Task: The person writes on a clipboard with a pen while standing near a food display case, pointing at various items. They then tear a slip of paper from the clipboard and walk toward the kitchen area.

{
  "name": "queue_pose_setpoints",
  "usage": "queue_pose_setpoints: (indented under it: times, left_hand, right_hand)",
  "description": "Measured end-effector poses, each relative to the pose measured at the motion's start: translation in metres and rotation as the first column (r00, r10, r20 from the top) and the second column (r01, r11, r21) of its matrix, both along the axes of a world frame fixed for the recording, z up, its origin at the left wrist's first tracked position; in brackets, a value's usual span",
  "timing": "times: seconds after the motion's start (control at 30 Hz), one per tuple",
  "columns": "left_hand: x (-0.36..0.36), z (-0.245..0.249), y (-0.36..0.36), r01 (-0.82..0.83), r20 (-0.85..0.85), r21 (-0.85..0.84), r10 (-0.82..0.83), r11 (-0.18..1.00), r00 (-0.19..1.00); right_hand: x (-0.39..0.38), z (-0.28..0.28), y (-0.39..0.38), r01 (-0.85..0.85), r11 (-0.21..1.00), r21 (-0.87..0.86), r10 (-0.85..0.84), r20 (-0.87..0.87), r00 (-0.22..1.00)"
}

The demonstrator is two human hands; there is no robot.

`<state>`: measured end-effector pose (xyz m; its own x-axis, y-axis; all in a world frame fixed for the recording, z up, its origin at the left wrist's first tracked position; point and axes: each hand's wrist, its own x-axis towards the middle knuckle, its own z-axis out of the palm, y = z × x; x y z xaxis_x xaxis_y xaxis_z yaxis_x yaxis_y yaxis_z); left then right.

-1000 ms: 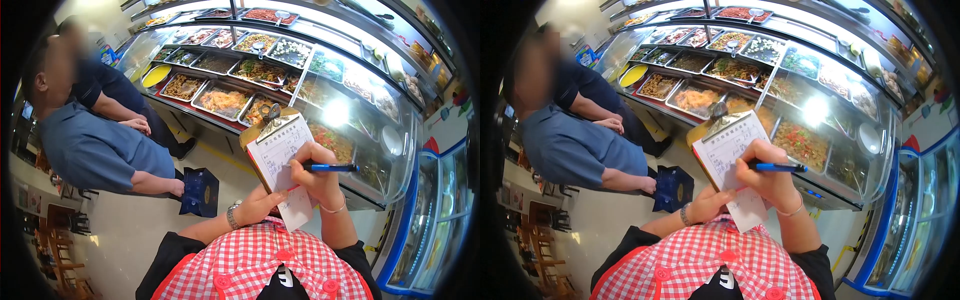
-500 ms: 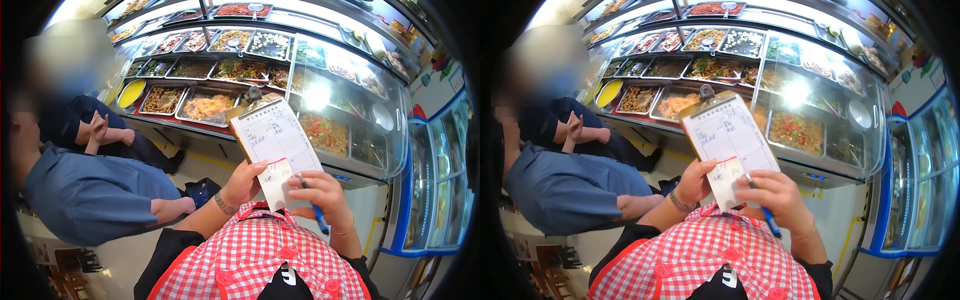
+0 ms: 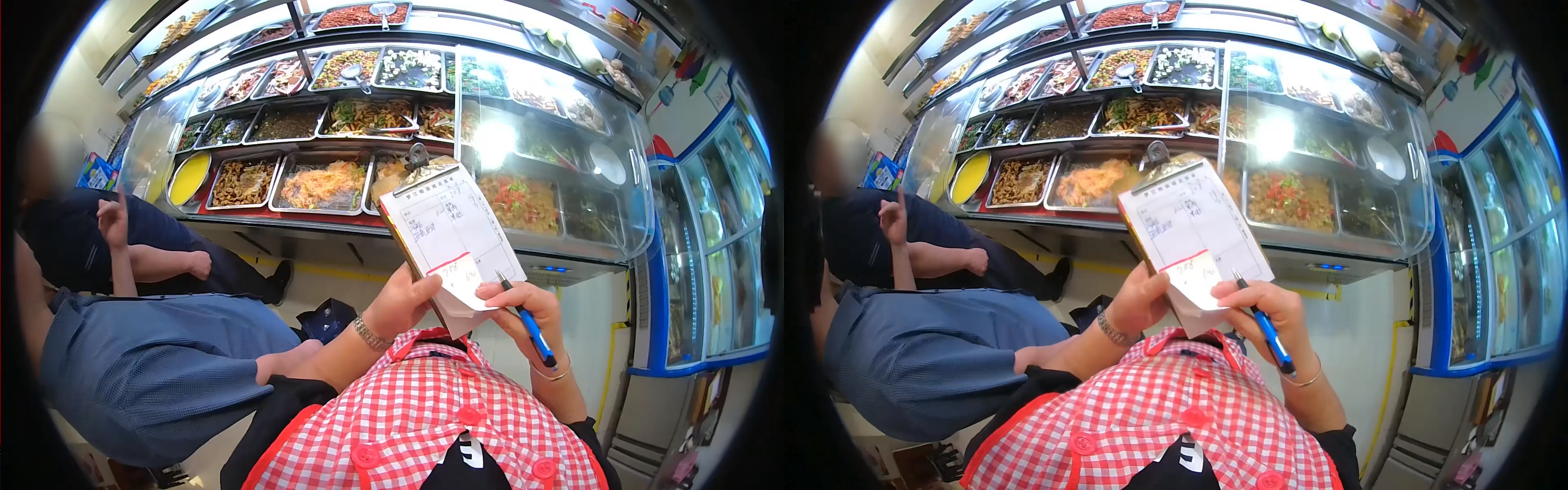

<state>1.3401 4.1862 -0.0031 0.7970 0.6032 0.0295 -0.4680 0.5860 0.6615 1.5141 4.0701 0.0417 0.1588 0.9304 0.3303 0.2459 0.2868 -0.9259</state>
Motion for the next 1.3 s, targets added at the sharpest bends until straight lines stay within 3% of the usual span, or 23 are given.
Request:
queue_pose_setpoints:
  times: [0.1,0.17,0.47,0.97,1.07,1.17,1.23,1.3]
  left_hand:
    - [-0.004,0.003,0.008,0.057,0.027,0.117,-0.06,0.992,0.998]
    - [-0.007,0.008,0.008,0.036,-0.021,0.067,-0.035,0.997,0.999]
    - [-0.012,0.009,0.013,-0.035,-0.034,0.077,0.037,0.996,0.999]
    - [-0.009,0.002,0.019,0.005,0.011,0.072,-0.006,0.997,1.0]
    - [-0.012,0.002,0.016,0.004,-0.042,-0.03,-0.005,1.0,0.999]
    - [-0.012,0.005,0.014,-0.004,-0.117,-0.114,-0.01,0.993,0.993]
    - [-0.014,0.002,0.012,0.002,-0.125,-0.13,-0.018,0.992,0.992]
    - [-0.013,-0.003,0.013,0.011,-0.085,-0.121,-0.021,0.993,0.996]
  right_hand:
    - [-0.002,0.003,0.006,-0.062,0.992,-0.114,0.033,-0.244,0.969]
    - [-0.004,0.009,0.012,-0.092,0.979,-0.183,0.027,-0.328,0.944]
    - [0.007,0.009,0.034,-0.087,0.967,-0.241,0.027,-0.242,0.97]
    - [0.002,0.005,0.037,-0.137,0.964,-0.227,0.027,-0.429,0.903]
    - [0.003,0.007,0.035,-0.075,0.958,-0.277,-0.007,-0.283,0.959]
    - [0.016,-0.007,0.043,0.089,0.979,-0.185,-0.1,-0.048,0.994]
    - [0.041,-0.017,0.06,0.408,0.912,-0.039,-0.398,-0.324,0.858]
    - [0.049,-0.013,0.057,0.603,0.779,0.171,-0.563,-0.233,0.793]
